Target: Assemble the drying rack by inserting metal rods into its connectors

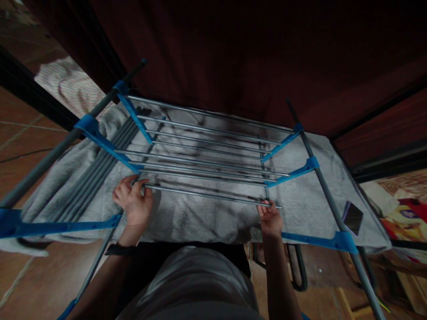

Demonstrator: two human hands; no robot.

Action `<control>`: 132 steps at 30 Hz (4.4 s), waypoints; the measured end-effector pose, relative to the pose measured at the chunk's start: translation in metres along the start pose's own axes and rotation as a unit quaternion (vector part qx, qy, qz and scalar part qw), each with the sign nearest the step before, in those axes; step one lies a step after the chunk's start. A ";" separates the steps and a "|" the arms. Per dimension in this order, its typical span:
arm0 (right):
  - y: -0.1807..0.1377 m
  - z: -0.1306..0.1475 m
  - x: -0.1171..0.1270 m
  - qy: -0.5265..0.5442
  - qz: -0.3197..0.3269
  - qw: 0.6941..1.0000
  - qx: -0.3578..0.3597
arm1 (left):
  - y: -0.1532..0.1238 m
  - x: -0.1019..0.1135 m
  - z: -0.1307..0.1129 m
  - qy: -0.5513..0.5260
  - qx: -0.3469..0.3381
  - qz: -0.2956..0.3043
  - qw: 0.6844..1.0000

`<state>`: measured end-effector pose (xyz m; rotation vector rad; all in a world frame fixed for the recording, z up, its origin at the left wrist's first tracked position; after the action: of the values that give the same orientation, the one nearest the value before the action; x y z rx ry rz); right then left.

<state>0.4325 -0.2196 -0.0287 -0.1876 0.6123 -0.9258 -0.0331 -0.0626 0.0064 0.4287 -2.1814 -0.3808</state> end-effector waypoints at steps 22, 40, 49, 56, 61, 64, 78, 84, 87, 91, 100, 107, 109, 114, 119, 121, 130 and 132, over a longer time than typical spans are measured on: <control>-0.010 0.004 -0.008 0.078 -0.012 0.995 -0.063 | 0.027 0.045 -0.074 -0.631 0.271 -0.017 0.727; -0.083 -0.043 -0.106 0.167 0.124 0.959 -0.192 | -0.010 0.051 -0.205 -0.548 0.019 0.171 0.818; -0.129 -0.049 -0.141 0.082 0.270 0.860 -0.425 | -0.003 0.061 -0.216 -0.449 -0.049 0.204 0.868; -0.117 -0.040 -0.127 0.058 0.277 0.882 -0.376 | 0.012 0.072 -0.192 -0.235 -0.129 0.225 0.937; -0.102 -0.025 -0.118 0.079 0.223 0.914 -0.329 | 0.008 0.067 -0.187 -0.155 -0.200 0.229 0.940; -0.097 -0.016 -0.116 0.088 0.207 0.927 -0.299 | 0.004 0.060 -0.183 -0.118 -0.240 0.235 0.934; -0.086 -0.010 -0.101 0.067 0.177 0.962 -0.196 | -0.008 0.026 -0.121 0.038 -0.263 0.279 0.923; -0.077 -0.002 -0.094 0.077 0.132 0.977 -0.146 | -0.020 0.009 -0.111 0.045 -0.264 0.314 0.911; -0.071 0.003 -0.089 0.074 0.121 0.981 -0.131 | -0.023 0.003 -0.105 0.044 -0.263 0.316 0.911; -0.063 0.006 -0.081 0.079 0.110 0.985 -0.111 | -0.025 -0.002 -0.099 0.058 -0.263 0.328 0.906; -0.048 0.004 -0.069 0.069 0.074 0.993 -0.068 | -0.028 -0.012 -0.090 0.017 -0.240 0.312 0.919; -0.040 0.003 -0.059 0.071 0.055 0.994 -0.056 | -0.025 -0.011 -0.077 0.063 -0.231 0.324 0.915; -0.036 0.003 -0.055 0.069 0.049 0.995 -0.054 | -0.024 -0.010 -0.074 0.086 -0.238 0.324 0.912; -0.024 0.007 -0.042 0.052 0.037 0.997 -0.033 | -0.025 -0.007 -0.074 0.116 -0.239 0.331 0.906; -0.011 0.015 -0.024 0.035 -0.004 0.999 -0.021 | -0.030 -0.002 -0.074 0.142 -0.228 0.342 0.901; -0.008 0.017 -0.018 0.036 -0.024 0.999 -0.022 | -0.030 0.002 -0.072 0.145 -0.218 0.348 0.900; -0.002 0.020 -0.026 0.054 -0.062 0.996 -0.016 | -0.015 0.021 -0.045 0.106 -0.163 0.301 0.934; 0.001 0.022 -0.027 0.054 -0.058 0.997 -0.016 | -0.009 0.025 -0.034 0.097 -0.139 0.271 0.947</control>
<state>0.4337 -0.2002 0.0003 -0.2047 0.7234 -1.0440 -0.0185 -0.0851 0.0402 -0.2821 -1.9165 -0.3149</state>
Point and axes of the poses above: each hand's wrist, its own y-axis towards the middle knuckle, its own x-axis out of the back of the hand, z = x × y, the point moved 1 cm from there along y, towards the middle knuckle, and after that the axes turned 6 degrees about z, right-handed, at the moved point
